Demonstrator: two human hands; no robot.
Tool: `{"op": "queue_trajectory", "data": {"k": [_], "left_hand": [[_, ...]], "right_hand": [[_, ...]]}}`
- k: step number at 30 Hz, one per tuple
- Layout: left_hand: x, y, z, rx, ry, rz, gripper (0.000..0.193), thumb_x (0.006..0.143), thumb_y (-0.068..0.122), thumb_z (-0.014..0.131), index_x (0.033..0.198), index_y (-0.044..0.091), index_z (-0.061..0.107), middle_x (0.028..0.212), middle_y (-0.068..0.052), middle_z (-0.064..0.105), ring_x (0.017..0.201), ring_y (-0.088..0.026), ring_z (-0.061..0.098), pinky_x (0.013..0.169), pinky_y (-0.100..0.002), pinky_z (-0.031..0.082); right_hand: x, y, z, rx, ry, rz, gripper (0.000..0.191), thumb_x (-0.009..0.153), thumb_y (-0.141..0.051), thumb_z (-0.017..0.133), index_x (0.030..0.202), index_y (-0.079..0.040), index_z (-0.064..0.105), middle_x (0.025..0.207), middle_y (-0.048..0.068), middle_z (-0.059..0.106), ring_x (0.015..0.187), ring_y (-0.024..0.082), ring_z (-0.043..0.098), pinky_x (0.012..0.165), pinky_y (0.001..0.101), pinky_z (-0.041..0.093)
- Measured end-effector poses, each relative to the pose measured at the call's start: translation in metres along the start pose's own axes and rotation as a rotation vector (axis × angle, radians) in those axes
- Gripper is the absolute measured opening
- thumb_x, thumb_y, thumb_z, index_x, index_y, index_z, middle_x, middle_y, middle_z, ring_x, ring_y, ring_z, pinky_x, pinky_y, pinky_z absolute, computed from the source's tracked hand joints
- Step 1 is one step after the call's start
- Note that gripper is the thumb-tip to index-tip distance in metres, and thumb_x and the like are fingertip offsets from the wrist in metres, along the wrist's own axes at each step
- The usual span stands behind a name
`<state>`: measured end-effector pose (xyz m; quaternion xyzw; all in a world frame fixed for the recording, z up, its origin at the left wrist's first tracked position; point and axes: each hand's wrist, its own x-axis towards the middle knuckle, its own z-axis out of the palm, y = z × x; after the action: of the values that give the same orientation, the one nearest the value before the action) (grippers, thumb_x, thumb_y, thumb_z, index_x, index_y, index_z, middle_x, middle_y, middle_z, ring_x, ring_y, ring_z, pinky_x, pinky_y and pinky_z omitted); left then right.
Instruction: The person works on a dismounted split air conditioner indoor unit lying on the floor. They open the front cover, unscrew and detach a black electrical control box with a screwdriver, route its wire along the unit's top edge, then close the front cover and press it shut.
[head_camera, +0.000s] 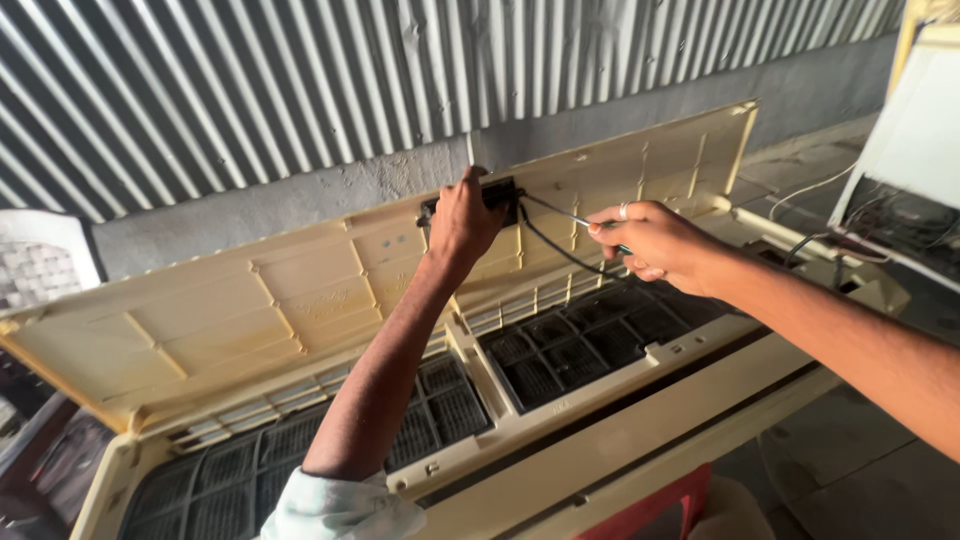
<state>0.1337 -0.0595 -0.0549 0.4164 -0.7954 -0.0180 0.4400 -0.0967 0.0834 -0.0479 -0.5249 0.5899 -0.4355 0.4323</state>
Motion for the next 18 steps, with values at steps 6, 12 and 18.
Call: {"op": "queue_trajectory", "data": {"k": [6, 12, 18], "left_hand": [[-0.041, -0.026, 0.006, -0.795, -0.031, -0.5, 0.039, 0.095, 0.041, 0.054, 0.121, 0.012, 0.062, 0.082, -0.006, 0.074, 0.071, -0.023, 0.071, 0.063, -0.038, 0.055], [-0.139, -0.036, 0.014, -0.795, -0.672, -0.677, 0.035, 0.09, -0.008, 0.042, 0.116, 0.003, 0.063, 0.094, -0.012, 0.059, 0.084, -0.021, 0.052, 0.078, -0.035, 0.048], [-0.154, -0.002, 0.005, -1.327, -0.392, -0.811, 0.033, 0.09, -0.017, 0.043, 0.119, -0.009, 0.057, 0.111, -0.015, 0.066, 0.109, -0.025, 0.068, 0.107, -0.035, 0.056]], "right_hand": [[-0.069, 0.043, 0.022, -0.089, 0.052, -0.033, 0.047, 0.095, -0.026, 0.062, 0.141, -0.019, 0.062, 0.078, 0.002, 0.059, 0.052, 0.006, 0.041, 0.042, 0.0225, 0.03], [-0.107, 0.093, 0.038, 0.015, -0.091, 0.042, 0.048, 0.095, -0.034, 0.065, 0.141, -0.022, 0.065, 0.058, 0.0, 0.043, 0.045, 0.009, 0.033, 0.04, 0.0265, 0.025], [-0.119, 0.114, 0.043, -0.221, -0.059, -0.041, 0.049, 0.096, -0.035, 0.066, 0.144, -0.025, 0.066, 0.061, 0.002, 0.059, 0.048, 0.007, 0.04, 0.045, 0.0278, 0.04]]}}
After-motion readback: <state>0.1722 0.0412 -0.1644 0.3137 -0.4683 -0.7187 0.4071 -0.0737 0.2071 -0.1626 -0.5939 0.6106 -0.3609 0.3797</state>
